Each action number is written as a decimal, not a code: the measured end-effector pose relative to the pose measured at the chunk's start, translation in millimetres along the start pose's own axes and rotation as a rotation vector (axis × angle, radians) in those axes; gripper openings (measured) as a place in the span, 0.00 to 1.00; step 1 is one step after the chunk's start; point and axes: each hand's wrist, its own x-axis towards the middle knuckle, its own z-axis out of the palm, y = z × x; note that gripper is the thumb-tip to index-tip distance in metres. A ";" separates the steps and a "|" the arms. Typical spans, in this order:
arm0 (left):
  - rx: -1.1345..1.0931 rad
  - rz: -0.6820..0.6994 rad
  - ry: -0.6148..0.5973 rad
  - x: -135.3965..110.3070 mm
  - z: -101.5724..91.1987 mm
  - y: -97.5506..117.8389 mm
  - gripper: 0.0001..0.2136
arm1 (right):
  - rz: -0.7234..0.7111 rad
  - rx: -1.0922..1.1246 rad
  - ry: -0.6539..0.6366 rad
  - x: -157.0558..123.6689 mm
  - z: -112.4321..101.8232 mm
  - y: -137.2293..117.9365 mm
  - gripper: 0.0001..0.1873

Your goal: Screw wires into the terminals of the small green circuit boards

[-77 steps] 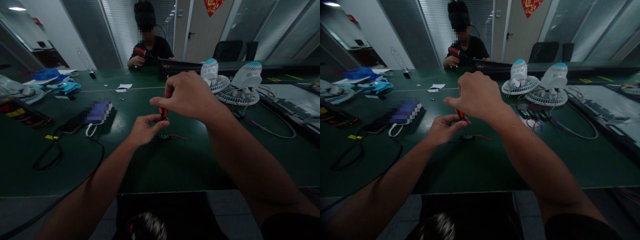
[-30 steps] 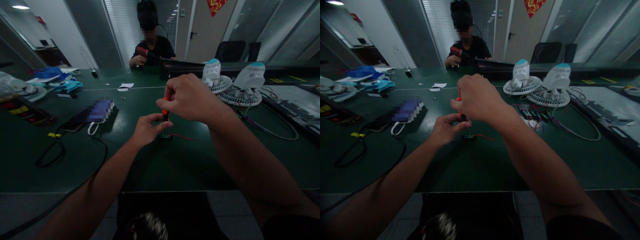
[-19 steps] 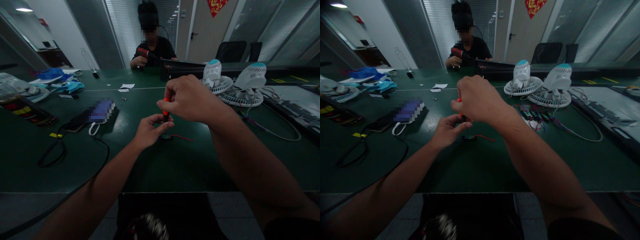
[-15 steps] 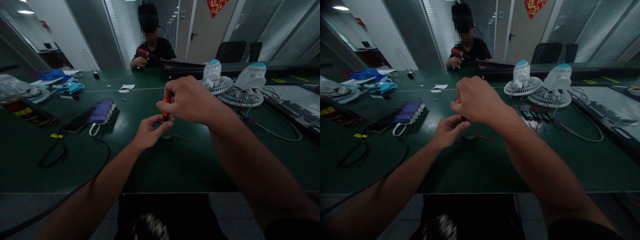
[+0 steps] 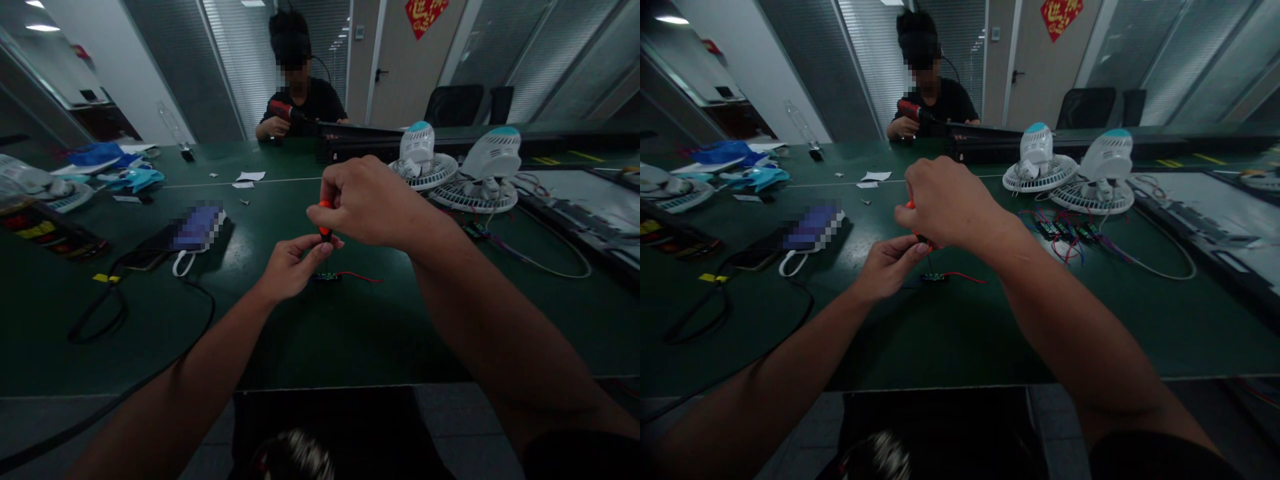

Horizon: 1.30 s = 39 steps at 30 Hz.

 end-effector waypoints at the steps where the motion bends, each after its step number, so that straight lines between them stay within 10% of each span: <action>1: -0.004 -0.001 0.000 0.3 0.1 0.6 0.17 | 0.001 0.003 -0.004 -0.1 -0.2 0.1 0.13; 39: 0.062 -0.087 0.054 3.3 1.6 10.7 0.13 | -0.017 0.083 -0.030 -2.6 -2.2 2.5 0.10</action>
